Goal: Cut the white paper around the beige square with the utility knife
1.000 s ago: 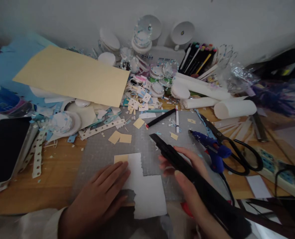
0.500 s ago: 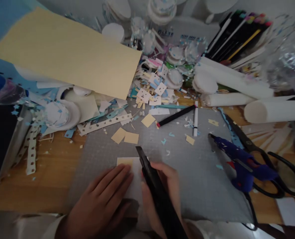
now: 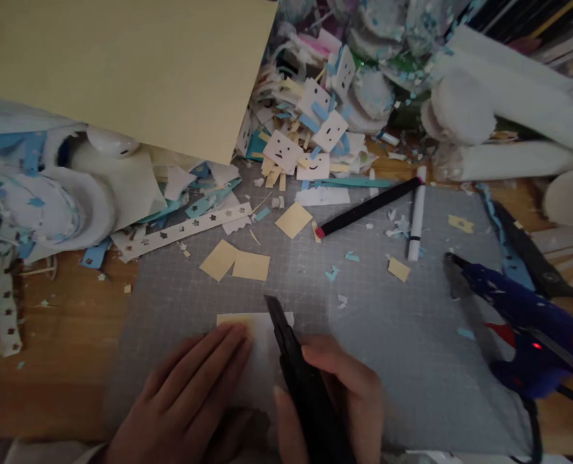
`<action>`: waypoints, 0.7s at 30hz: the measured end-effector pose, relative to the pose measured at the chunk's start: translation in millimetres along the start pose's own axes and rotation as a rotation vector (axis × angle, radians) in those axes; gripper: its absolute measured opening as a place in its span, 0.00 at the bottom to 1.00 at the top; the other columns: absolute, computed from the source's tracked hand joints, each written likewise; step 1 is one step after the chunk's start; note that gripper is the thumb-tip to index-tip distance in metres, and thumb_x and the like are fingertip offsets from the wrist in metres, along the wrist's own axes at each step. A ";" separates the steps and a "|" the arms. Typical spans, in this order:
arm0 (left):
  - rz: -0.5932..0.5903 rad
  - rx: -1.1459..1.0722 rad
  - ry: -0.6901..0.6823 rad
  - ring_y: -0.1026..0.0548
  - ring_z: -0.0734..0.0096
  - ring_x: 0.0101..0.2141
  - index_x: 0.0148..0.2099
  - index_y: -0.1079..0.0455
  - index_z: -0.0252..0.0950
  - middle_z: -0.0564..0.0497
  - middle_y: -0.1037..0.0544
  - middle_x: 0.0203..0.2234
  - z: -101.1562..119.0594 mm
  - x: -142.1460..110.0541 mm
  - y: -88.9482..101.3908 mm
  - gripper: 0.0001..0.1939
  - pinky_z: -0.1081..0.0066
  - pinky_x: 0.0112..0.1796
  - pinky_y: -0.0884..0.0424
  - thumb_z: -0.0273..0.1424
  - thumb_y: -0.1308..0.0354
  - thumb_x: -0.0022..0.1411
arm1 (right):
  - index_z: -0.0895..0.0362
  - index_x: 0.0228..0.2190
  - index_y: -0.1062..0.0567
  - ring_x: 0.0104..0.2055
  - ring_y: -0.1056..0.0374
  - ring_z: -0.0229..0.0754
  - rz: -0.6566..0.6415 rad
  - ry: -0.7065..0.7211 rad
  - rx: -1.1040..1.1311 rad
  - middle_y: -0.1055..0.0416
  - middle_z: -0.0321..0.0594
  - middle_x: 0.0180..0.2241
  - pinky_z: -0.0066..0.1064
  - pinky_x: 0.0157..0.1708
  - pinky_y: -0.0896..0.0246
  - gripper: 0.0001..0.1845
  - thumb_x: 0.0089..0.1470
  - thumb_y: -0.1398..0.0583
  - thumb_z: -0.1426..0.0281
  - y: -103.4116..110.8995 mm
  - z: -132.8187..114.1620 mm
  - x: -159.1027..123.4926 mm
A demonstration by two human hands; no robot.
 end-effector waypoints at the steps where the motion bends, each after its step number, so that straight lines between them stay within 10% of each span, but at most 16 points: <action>1: 0.000 0.004 -0.002 0.34 0.65 0.55 0.53 0.30 0.28 0.44 0.25 0.51 0.2 0.3 0.3 0.19 0.67 0.62 0.52 0.35 0.49 0.66 | 0.50 0.45 0.33 0.33 0.29 0.41 -0.004 -0.018 0.004 0.27 0.38 0.36 0.32 0.29 0.30 0.23 0.46 0.37 0.76 -1.2 0.6 0.6; 21: -0.010 -0.007 0.015 0.35 0.65 0.55 0.52 0.30 0.28 0.45 0.26 0.50 -1.1 3.5 0.6 0.17 0.67 0.61 0.51 0.32 0.51 0.67 | 0.50 0.38 0.27 0.29 0.27 0.45 0.070 -0.372 -0.125 0.25 0.40 0.32 0.35 0.25 0.27 0.20 0.40 0.32 0.62 8.3 13.1 -9.3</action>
Point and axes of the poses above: each hand's wrist, its own x-axis towards the middle knuckle, its own y-axis out of the back of the hand, z = x × y, the point moved 6 cm from there along x, towards the middle knuckle
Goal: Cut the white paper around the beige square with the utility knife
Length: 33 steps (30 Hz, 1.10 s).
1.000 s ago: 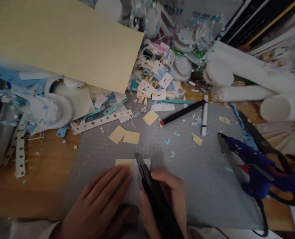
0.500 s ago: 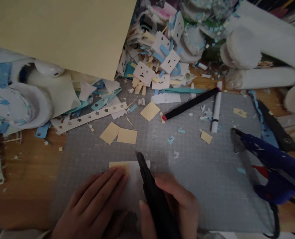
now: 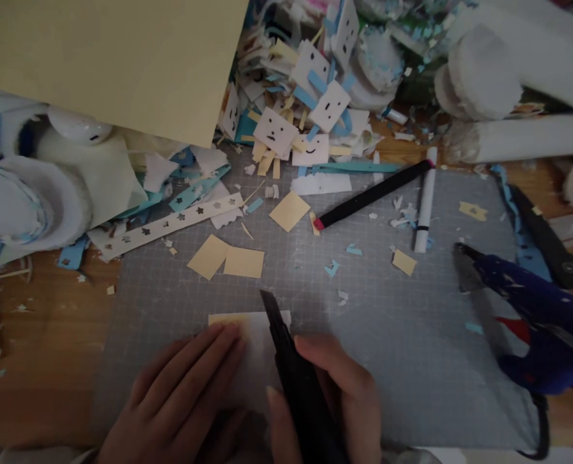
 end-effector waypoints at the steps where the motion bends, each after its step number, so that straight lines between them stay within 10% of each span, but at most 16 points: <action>1: -0.020 0.005 -0.003 0.35 0.65 0.55 0.52 0.30 0.28 0.45 0.26 0.51 0.5 0.5 0.3 0.17 0.67 0.61 0.51 0.32 0.51 0.67 | 0.49 0.38 0.27 0.30 0.27 0.45 0.002 0.003 -0.001 0.25 0.40 0.32 0.36 0.26 0.27 0.21 0.40 0.32 0.62 0.3 -0.2 -0.2; 26: 0.022 -0.002 -0.013 0.35 0.64 0.55 0.52 0.30 0.27 0.45 0.26 0.51 0.5 -0.6 1.0 0.17 0.66 0.61 0.53 0.31 0.50 0.66 | 0.50 0.37 0.27 0.32 0.28 0.44 -0.022 0.005 -0.072 0.26 0.40 0.33 0.35 0.30 0.26 0.19 0.42 0.33 0.60 0.0 0.8 -0.1; 33: 0.023 0.002 -0.013 0.35 0.65 0.55 0.52 0.29 0.27 0.45 0.25 0.51 0.4 -0.8 0.5 0.17 0.66 0.61 0.53 0.31 0.50 0.67 | 0.52 0.42 0.26 0.28 0.25 0.43 -0.066 0.206 -0.146 0.23 0.40 0.30 0.30 0.26 0.25 0.23 0.43 0.33 0.60 5.4 -5.7 6.9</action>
Point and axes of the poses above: each hand's wrist, its own x-axis towards the middle knuckle, its own y-axis out of the back of the hand, z = x × y, the point moved 6 cm from there along x, towards the middle knuckle
